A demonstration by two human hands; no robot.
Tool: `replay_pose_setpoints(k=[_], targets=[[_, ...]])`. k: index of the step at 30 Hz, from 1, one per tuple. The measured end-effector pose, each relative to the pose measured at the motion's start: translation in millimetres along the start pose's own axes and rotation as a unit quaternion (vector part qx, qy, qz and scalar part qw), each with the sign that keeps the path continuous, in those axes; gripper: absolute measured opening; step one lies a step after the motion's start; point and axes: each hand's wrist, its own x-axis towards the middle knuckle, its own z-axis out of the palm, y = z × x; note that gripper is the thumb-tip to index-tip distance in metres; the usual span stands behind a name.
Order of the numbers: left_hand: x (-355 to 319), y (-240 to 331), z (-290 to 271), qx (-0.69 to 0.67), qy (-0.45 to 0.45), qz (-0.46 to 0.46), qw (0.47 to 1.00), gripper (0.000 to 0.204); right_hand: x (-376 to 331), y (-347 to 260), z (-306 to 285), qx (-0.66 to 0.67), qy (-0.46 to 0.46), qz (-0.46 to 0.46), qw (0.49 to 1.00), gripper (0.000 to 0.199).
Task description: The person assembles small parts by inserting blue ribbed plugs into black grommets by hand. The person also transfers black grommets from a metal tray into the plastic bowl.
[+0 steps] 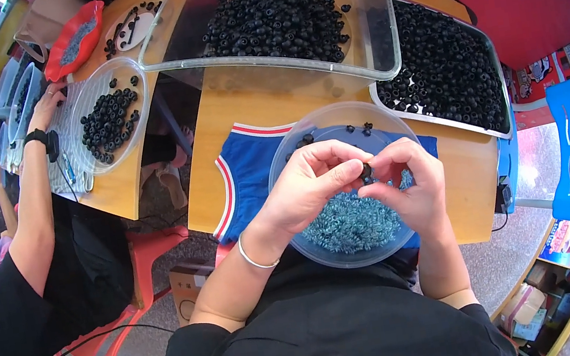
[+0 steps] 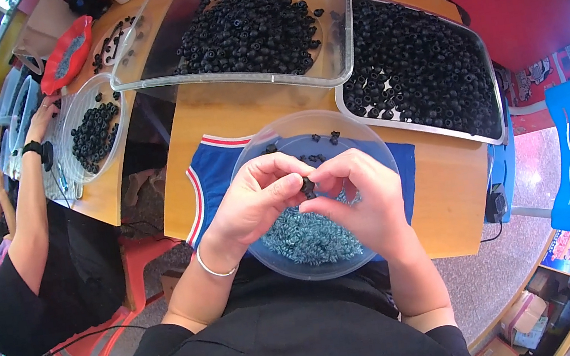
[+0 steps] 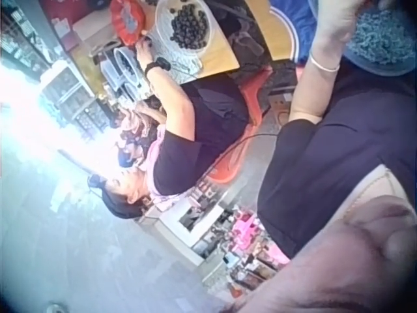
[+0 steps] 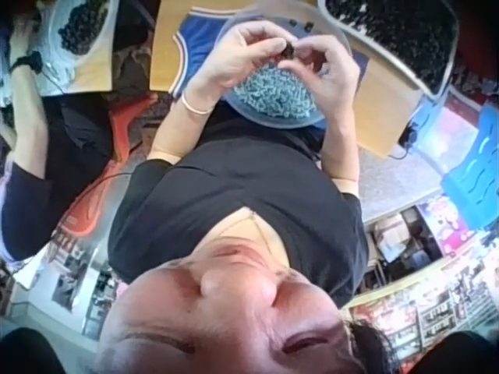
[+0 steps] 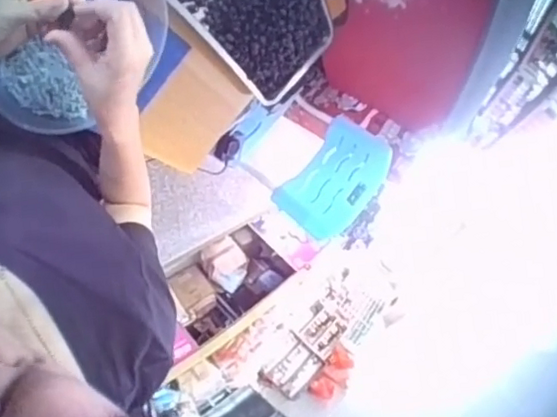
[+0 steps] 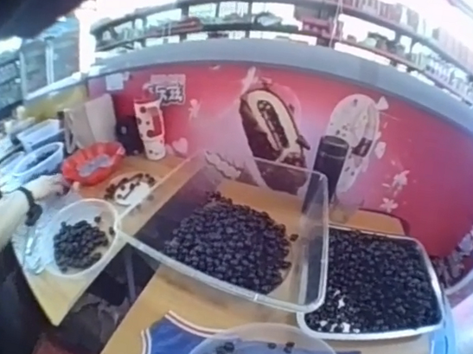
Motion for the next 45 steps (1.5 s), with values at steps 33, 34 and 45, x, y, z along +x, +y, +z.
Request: replay_pose_setpoints(k=[33, 34, 45], targets=[[20.1, 61.9, 5.5, 0.642, 0.001, 0.325, 0.694, 0.025, 6.9, 15.0, -18.7, -0.162, -0.071, 0.013, 0.984, 0.014], [19.4, 52.5, 0.6, 0.664, -0.023, 0.254, 0.702, 0.024, 4.8, 17.0, -18.4, -0.162, -0.07, 0.016, 0.984, 0.014], [5.1, 19.1, -16.9, 0.815, 0.046, 0.149, 0.558, 0.021, -2.8, 29.8, -9.4, -0.29, -0.19, 0.048, 0.937, 0.012]])
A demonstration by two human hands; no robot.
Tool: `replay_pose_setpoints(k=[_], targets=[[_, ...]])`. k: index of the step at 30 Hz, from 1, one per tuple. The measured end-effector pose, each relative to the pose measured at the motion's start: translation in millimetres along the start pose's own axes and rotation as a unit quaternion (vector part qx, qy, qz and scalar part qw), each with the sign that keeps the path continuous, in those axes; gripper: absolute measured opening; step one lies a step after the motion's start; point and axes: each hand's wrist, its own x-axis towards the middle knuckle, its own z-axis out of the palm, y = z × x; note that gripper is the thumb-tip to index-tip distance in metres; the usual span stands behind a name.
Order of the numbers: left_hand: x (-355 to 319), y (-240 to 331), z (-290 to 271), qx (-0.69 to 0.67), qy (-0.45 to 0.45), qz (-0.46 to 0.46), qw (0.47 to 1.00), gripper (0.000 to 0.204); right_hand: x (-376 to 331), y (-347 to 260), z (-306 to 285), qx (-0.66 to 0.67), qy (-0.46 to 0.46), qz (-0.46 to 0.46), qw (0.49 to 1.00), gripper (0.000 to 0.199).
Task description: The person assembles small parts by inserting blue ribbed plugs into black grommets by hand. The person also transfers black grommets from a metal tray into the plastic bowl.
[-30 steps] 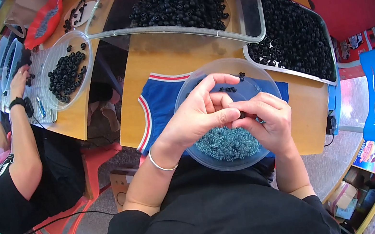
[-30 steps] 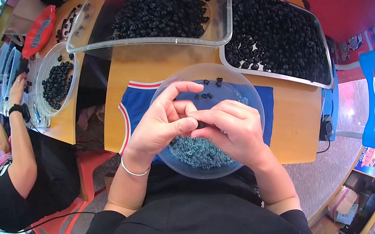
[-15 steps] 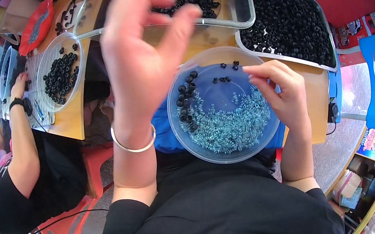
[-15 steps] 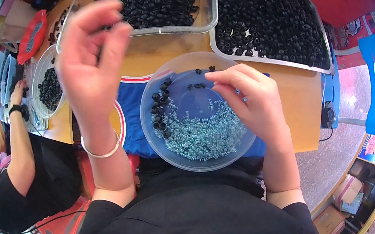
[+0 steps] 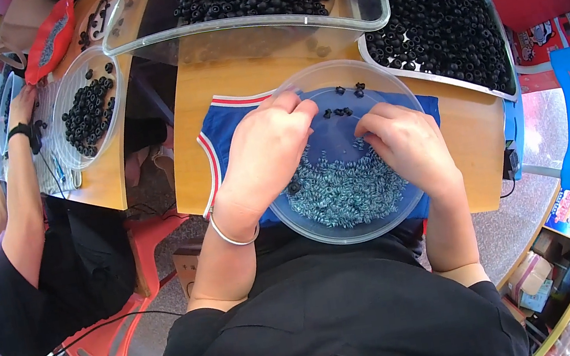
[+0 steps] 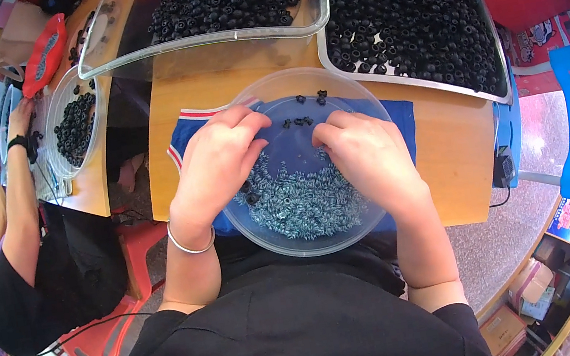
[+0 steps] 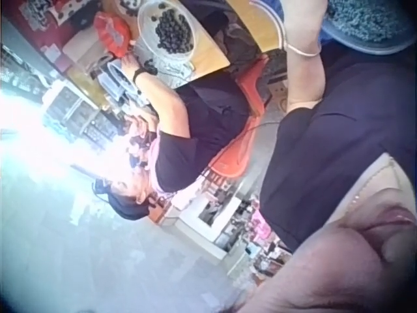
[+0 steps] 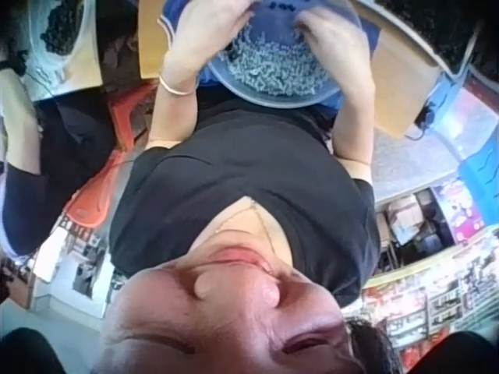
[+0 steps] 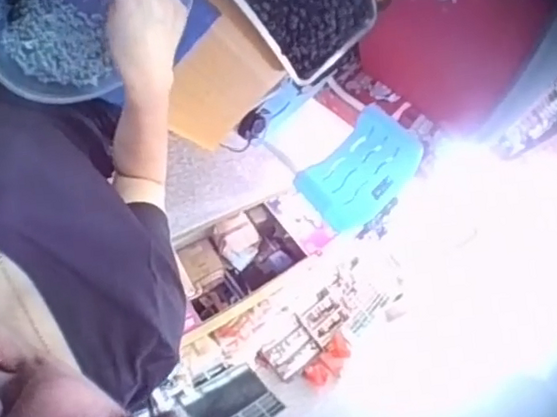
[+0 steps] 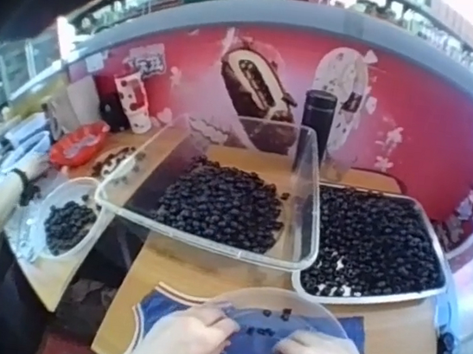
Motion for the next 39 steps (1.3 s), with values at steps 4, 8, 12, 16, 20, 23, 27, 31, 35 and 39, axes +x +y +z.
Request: replay_pose_setpoints(k=[4, 8, 12, 16, 20, 23, 27, 31, 35, 39], targets=[[-0.3, 2.0, 2.9, 0.001, 0.061, -0.026, 0.998, 0.022, 1.0, -1.9, 1.8, 0.014, -0.015, -0.031, 0.999, 0.013], [0.1, 1.0, -1.2, 0.045, 0.099, -0.039, 0.993, 0.024, 3.1, -1.5, 7.2, 0.016, -0.026, -0.034, 0.999, 0.014], [-3.6, 1.3, 1.0, 0.083, 0.07, -0.055, 0.993, 0.029, 2.5, -6.0, 10.8, -0.024, -0.018, -0.01, 1.0, 0.015], [0.5, 15.8, 2.9, 0.076, 0.01, -0.138, 0.988, 0.032, 1.1, -7.3, 14.7, -0.025, -0.013, 0.014, 1.0, 0.016], [-1.9, 9.1, 25.6, 0.093, 0.076, -0.081, 0.99, 0.034, 1.3, -4.0, 12.5, -0.02, -0.017, 0.005, 1.0, 0.015], [-0.5, 11.5, 30.9, 0.127, 0.046, -0.099, 0.986, 0.036, 1.5, 1.0, 9.3, 0.029, -0.009, -0.022, 0.999, 0.016], [-0.9, 14.1, 34.6, 0.175, 0.046, -0.083, 0.98, 0.033, 2.1, 3.5, -0.9, 0.143, 0.013, -0.032, 0.989, 0.019], [-2.2, 12.2, 35.6, 0.142, 0.032, -0.068, 0.987, 0.024, 1.3, 9.8, -5.6, 0.169, 0.014, -0.032, 0.985, 0.022], [-3.2, 8.2, 36.3, 0.108, 0.056, -0.048, 0.991, 0.021, 0.2, 11.6, -7.2, 0.125, 0.003, -0.021, 0.992, 0.023], [-1.0, 10.6, 21.6, 0.02, 0.07, -0.035, 0.997, 0.024, -0.3, 4.9, -2.7, 0.046, 0.009, -0.07, 0.996, 0.019]])
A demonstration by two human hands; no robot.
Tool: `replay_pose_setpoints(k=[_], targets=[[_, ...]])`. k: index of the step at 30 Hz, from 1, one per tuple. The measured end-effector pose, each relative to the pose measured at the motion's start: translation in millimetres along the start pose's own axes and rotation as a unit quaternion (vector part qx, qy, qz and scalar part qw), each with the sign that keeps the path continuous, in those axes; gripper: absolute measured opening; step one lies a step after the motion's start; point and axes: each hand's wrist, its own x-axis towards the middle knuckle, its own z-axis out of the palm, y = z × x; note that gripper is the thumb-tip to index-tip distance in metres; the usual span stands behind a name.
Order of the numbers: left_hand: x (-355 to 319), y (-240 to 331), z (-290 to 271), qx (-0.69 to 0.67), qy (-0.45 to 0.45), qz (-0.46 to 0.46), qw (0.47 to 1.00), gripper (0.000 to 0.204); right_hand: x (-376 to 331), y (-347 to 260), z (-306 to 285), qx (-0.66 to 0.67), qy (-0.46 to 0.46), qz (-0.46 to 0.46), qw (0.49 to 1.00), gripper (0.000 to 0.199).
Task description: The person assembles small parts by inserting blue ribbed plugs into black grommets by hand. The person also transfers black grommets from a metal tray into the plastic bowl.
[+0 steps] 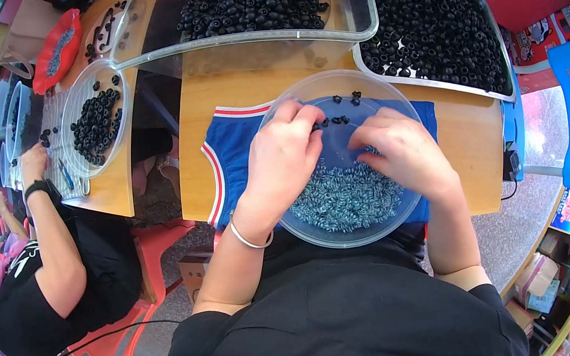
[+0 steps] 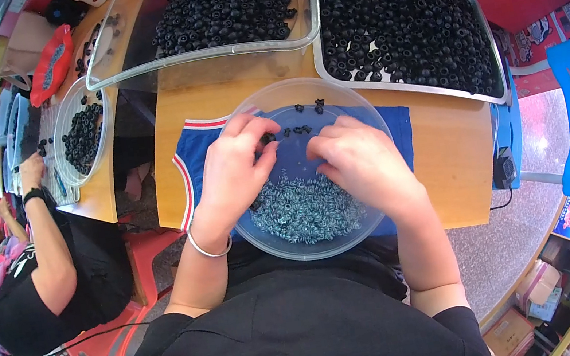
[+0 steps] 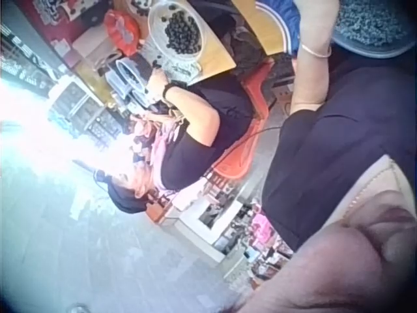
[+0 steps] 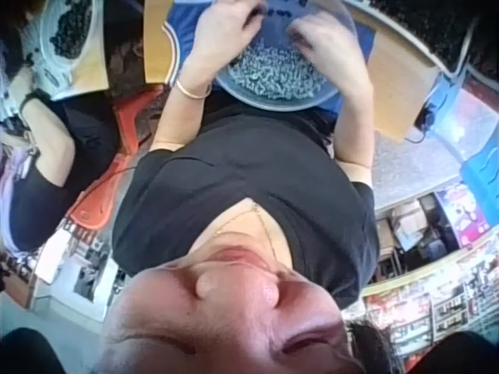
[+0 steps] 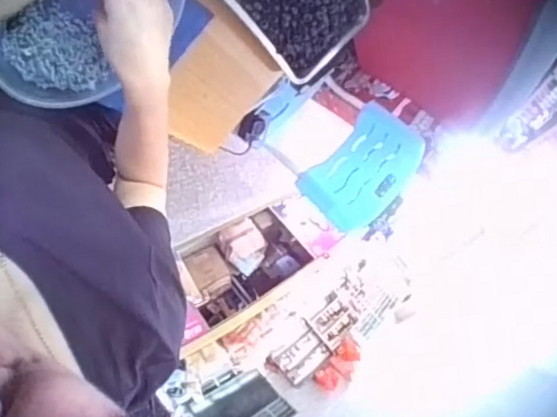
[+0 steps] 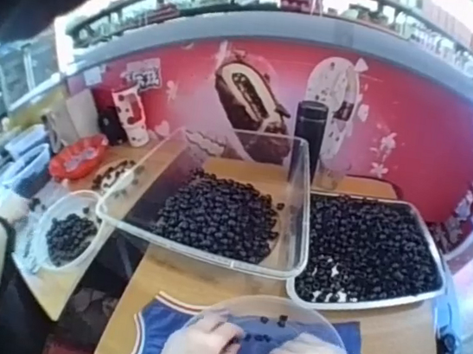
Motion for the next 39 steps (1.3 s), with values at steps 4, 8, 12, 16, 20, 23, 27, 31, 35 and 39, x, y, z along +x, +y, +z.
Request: replay_pose_setpoints(k=[4, 8, 12, 16, 20, 23, 27, 31, 35, 39], targets=[[2.4, 1.5, -9.3, -0.442, -0.025, -0.074, 0.894, 0.019, -0.1, -8.5, 9.0, -0.026, -0.07, 0.053, 0.996, 0.016], [4.1, -0.4, -17.2, -0.663, -0.073, -0.125, 0.734, 0.015, 0.9, -12.9, 9.1, -0.056, -0.039, 0.065, 0.996, 0.018], [7.6, 1.0, -26.6, -0.693, -0.1, -0.163, 0.695, 0.018, 0.4, -16.1, 16.5, -0.122, -0.016, 0.066, 0.99, 0.013], [4.3, -8.1, -18.1, -0.72, -0.104, -0.149, 0.67, 0.021, 3.3, -11.8, 12.5, -0.004, 0.037, 0.05, 0.998, 0.012], [4.6, -7.8, -15.7, -0.749, -0.11, -0.138, 0.638, 0.02, 8.7, -16.8, -1.6, 0.132, 0.135, 0.078, 0.979, 0.013], [4.2, -4.8, -11.5, -0.768, -0.112, -0.139, 0.615, 0.019, 9.4, -24.9, -6.0, 0.2, 0.249, 0.047, 0.946, 0.018], [3.5, 1.2, -7.0, -0.785, -0.123, -0.137, 0.592, 0.019, 10.6, -29.4, -4.2, 0.18, 0.255, -0.015, 0.95, 0.021], [2.7, -1.1, -2.4, -0.783, -0.122, -0.139, 0.593, 0.018, 7.9, -28.5, -4.7, 0.171, 0.241, -0.003, 0.955, 0.022], [2.2, -0.4, 0.3, -0.791, -0.121, -0.129, 0.586, 0.018, 9.3, -26.8, -6.4, 0.15, 0.234, -0.026, 0.96, 0.025], [2.9, -2.9, -6.2, -0.79, -0.128, -0.147, 0.581, 0.019, 9.6, -27.1, -9.9, 0.195, 0.222, 0.065, 0.953, 0.024]])
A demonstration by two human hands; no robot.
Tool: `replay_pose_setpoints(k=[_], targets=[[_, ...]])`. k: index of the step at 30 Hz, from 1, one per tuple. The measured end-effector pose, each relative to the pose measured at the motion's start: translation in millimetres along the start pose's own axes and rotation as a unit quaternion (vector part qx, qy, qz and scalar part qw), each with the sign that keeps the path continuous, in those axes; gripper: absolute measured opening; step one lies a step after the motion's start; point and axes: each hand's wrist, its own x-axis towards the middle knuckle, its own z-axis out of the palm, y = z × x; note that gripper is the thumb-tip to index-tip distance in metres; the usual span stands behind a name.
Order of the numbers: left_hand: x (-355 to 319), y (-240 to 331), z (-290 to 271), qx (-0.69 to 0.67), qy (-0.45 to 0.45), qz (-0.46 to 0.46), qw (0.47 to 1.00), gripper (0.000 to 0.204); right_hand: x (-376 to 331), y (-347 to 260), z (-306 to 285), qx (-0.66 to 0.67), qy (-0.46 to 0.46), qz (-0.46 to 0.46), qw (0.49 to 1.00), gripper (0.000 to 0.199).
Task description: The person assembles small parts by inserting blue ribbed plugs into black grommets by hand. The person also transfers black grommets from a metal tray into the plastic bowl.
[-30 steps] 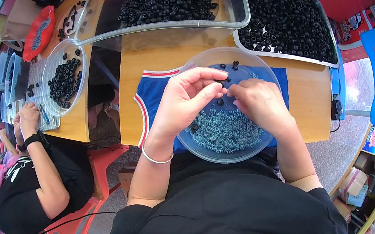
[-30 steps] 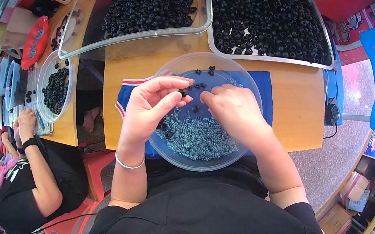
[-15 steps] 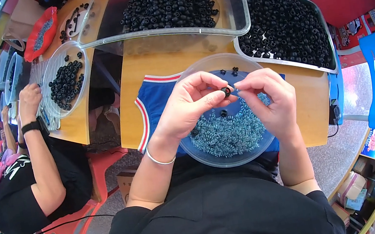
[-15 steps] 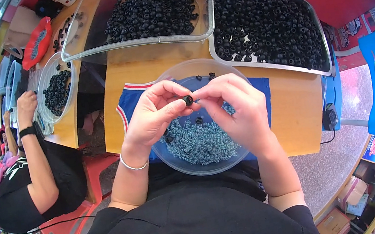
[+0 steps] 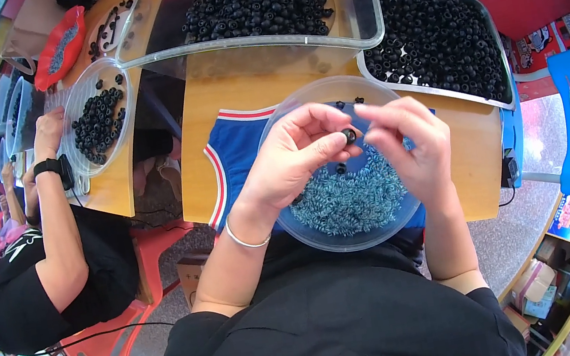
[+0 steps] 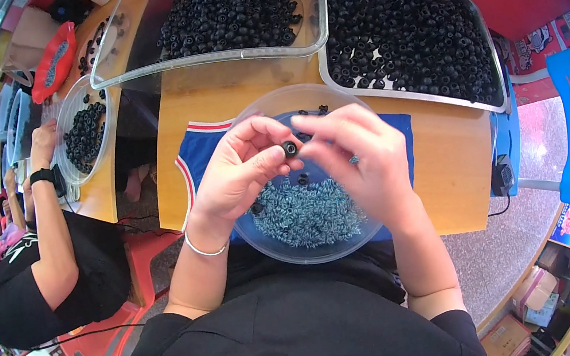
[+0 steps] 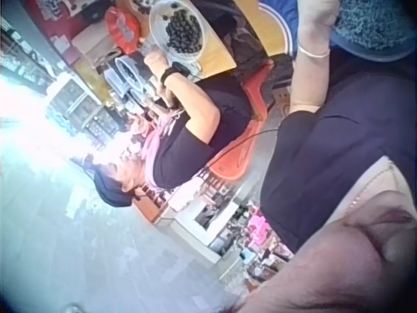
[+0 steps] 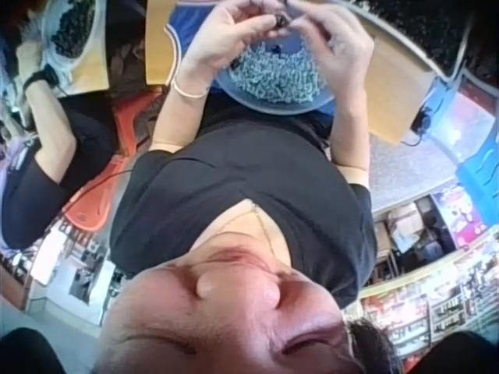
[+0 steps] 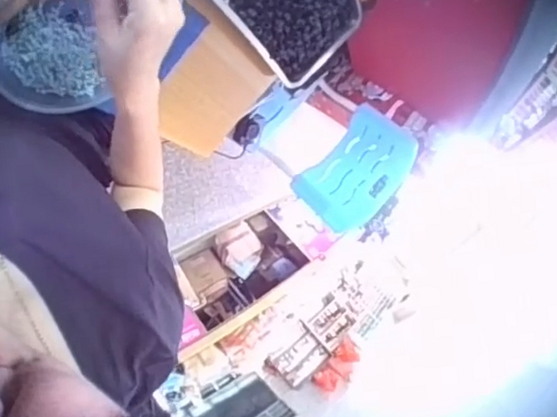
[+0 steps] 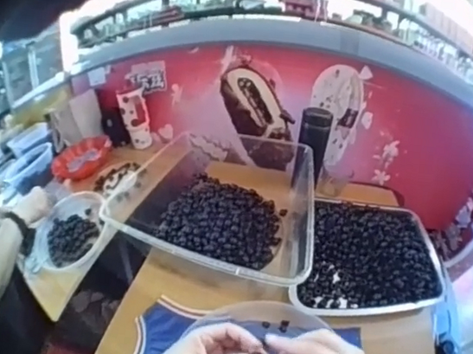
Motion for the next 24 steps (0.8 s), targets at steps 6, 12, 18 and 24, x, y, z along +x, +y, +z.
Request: replay_pose_setpoints(k=[6, 12, 18, 24], targets=[[3.3, -4.7, -4.0, -0.021, 0.069, 0.029, 0.997, 0.016, -5.0, 41.3, 12.7, -0.211, -0.08, -0.017, 0.974, 0.018], [3.3, -3.9, -3.7, 0.008, 0.058, 0.038, 0.998, 0.013, -5.0, 39.5, 14.3, -0.256, -0.141, -0.022, 0.956, 0.022], [2.7, -2.1, -1.4, 0.02, 0.049, 0.028, 0.998, 0.014, -6.0, 44.2, 12.6, -0.271, -0.15, -0.021, 0.951, 0.018], [3.0, -2.1, -1.6, 0.011, 0.066, 0.025, 0.997, 0.019, -0.2, 26.2, 1.9, -0.006, -0.05, 0.068, 0.996, 0.019]])
